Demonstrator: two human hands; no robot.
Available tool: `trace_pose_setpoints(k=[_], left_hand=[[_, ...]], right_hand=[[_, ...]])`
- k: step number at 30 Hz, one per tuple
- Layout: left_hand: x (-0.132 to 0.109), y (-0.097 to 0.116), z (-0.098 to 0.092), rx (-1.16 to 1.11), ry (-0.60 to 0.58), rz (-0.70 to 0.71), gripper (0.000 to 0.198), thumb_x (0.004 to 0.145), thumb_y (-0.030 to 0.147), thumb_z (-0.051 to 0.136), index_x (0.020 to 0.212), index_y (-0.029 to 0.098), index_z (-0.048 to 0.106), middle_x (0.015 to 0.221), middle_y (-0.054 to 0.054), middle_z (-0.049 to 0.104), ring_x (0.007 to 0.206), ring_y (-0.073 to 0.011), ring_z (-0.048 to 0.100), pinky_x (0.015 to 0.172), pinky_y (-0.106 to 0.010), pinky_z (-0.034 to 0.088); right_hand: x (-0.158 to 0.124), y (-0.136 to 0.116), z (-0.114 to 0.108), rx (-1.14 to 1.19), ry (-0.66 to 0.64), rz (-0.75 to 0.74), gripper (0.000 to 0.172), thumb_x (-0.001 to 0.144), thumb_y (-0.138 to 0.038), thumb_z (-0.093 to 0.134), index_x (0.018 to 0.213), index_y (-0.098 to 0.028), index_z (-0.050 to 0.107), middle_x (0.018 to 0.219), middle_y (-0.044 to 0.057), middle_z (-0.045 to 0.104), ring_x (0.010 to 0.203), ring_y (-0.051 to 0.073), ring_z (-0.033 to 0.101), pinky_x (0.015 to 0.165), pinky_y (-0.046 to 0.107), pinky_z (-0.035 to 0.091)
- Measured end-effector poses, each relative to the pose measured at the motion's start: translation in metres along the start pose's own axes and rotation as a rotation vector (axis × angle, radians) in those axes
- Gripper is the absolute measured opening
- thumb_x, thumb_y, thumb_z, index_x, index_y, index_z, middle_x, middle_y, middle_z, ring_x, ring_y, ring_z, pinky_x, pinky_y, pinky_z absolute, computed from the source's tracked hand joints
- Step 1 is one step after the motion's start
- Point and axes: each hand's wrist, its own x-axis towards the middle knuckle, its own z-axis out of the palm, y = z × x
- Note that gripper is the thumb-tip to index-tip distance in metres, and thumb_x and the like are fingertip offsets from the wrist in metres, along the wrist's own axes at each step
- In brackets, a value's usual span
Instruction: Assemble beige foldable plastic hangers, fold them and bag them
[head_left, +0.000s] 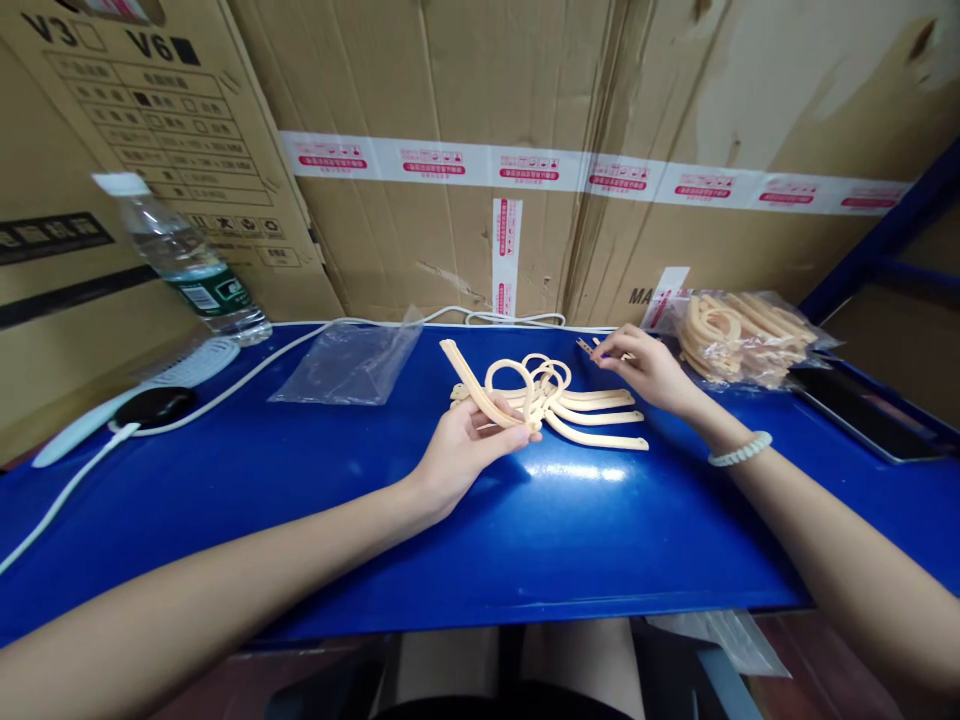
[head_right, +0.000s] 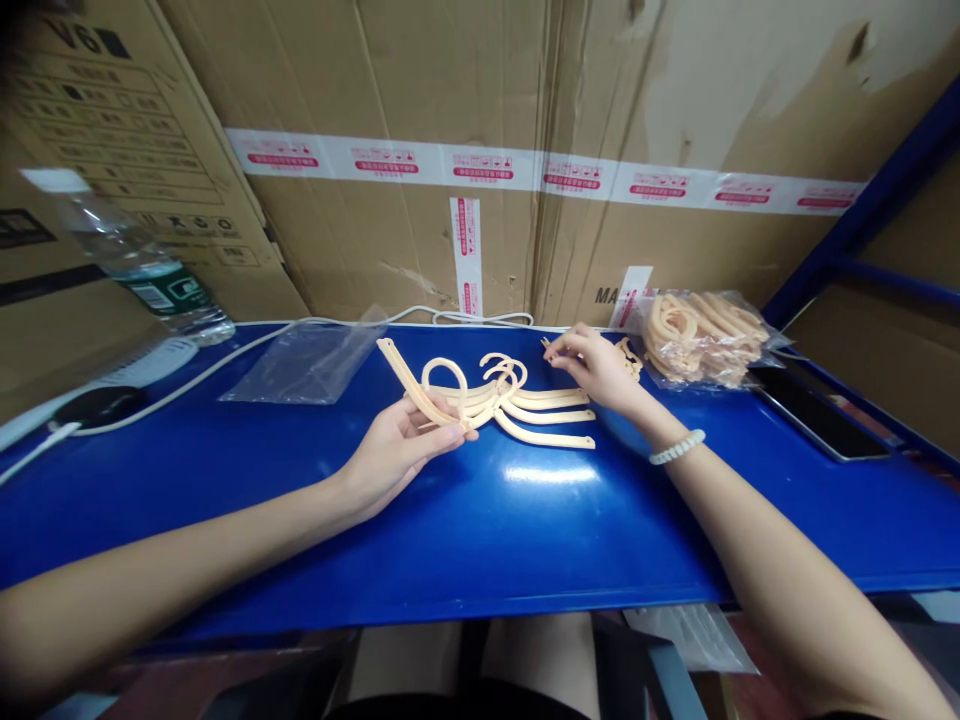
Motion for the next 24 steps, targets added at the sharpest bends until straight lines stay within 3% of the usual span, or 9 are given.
trace_pose_setpoints(k=[2,4,8,13,17,19,22,24], left_hand=[[0.000,0.000,0.000,-0.001,-0.005,-0.005,0.035,0.069,0.019,0.086,0.093,0.015,0.060,0.083,-0.003,0.074,0.082,-0.0165,0.074,0.078,-0.026,0.055],[0.000,0.001,0.001,0.013,-0.006,0.005,0.033,0.070,0.019,0.085,0.091,0.015,0.060,0.083,-0.002,0.073,0.081,-0.0163,0.074,0.077,-0.027,0.055],[0.000,0.002,0.003,0.060,0.011,0.065,0.031,0.072,0.017,0.082,0.089,0.017,0.056,0.082,-0.001,0.071,0.080,-0.0148,0.071,0.078,-0.027,0.055],[-0.001,0.004,0.004,0.106,0.008,0.050,0.028,0.075,0.023,0.081,0.088,0.018,0.057,0.086,-0.001,0.069,0.079,-0.0156,0.070,0.081,-0.031,0.056],[-0.002,0.005,0.004,0.147,0.001,0.077,0.029,0.076,0.024,0.080,0.090,0.019,0.055,0.089,-0.002,0.069,0.082,-0.0161,0.069,0.079,-0.030,0.055],[-0.001,0.004,0.003,0.158,-0.015,0.090,0.030,0.076,0.022,0.079,0.092,0.019,0.054,0.090,-0.001,0.069,0.083,-0.0160,0.070,0.080,-0.030,0.055],[0.000,0.002,0.003,0.148,-0.049,0.097,0.030,0.077,0.021,0.078,0.093,0.020,0.053,0.089,-0.001,0.070,0.088,-0.0173,0.071,0.089,-0.033,0.054],[0.000,0.001,0.002,0.148,-0.067,0.099,0.030,0.077,0.021,0.078,0.093,0.020,0.052,0.088,-0.001,0.070,0.089,-0.0177,0.071,0.090,-0.034,0.054]], right_hand=[[-0.002,-0.021,0.003,0.246,0.130,0.124,0.016,0.089,-0.036,0.065,0.093,-0.021,0.069,0.080,0.003,0.064,0.058,0.013,0.057,0.054,0.027,0.048],[-0.005,-0.043,0.007,0.507,0.223,0.237,0.020,0.087,-0.039,0.070,0.095,-0.021,0.067,0.080,0.001,0.066,0.052,0.010,0.056,0.047,0.023,0.044],[-0.014,-0.075,0.021,0.843,0.210,0.378,0.030,0.079,-0.046,0.078,0.095,-0.021,0.071,0.101,0.005,0.072,0.073,0.015,0.070,0.063,0.027,0.057],[-0.025,-0.084,0.037,0.906,0.167,0.499,0.027,0.072,-0.037,0.086,0.089,-0.020,0.075,0.095,0.006,0.076,0.076,0.015,0.069,0.077,0.032,0.060],[-0.029,-0.088,0.044,0.982,0.163,0.578,0.051,0.065,-0.027,0.090,0.112,-0.027,0.070,0.115,0.004,0.072,0.082,0.015,0.071,0.083,0.034,0.060],[-0.030,-0.089,0.046,1.080,0.082,0.632,0.058,0.063,-0.024,0.091,0.116,-0.029,0.069,0.110,0.003,0.073,0.084,0.015,0.072,0.088,0.035,0.060],[-0.033,-0.090,0.051,1.118,-0.064,0.642,0.042,0.062,-0.025,0.091,0.100,-0.021,0.072,0.092,0.003,0.076,0.083,0.017,0.073,0.090,0.035,0.058],[-0.034,-0.092,0.054,1.058,-0.091,0.589,0.037,0.064,-0.025,0.091,0.094,-0.019,0.072,0.086,0.002,0.076,0.081,0.016,0.072,0.090,0.035,0.057]])
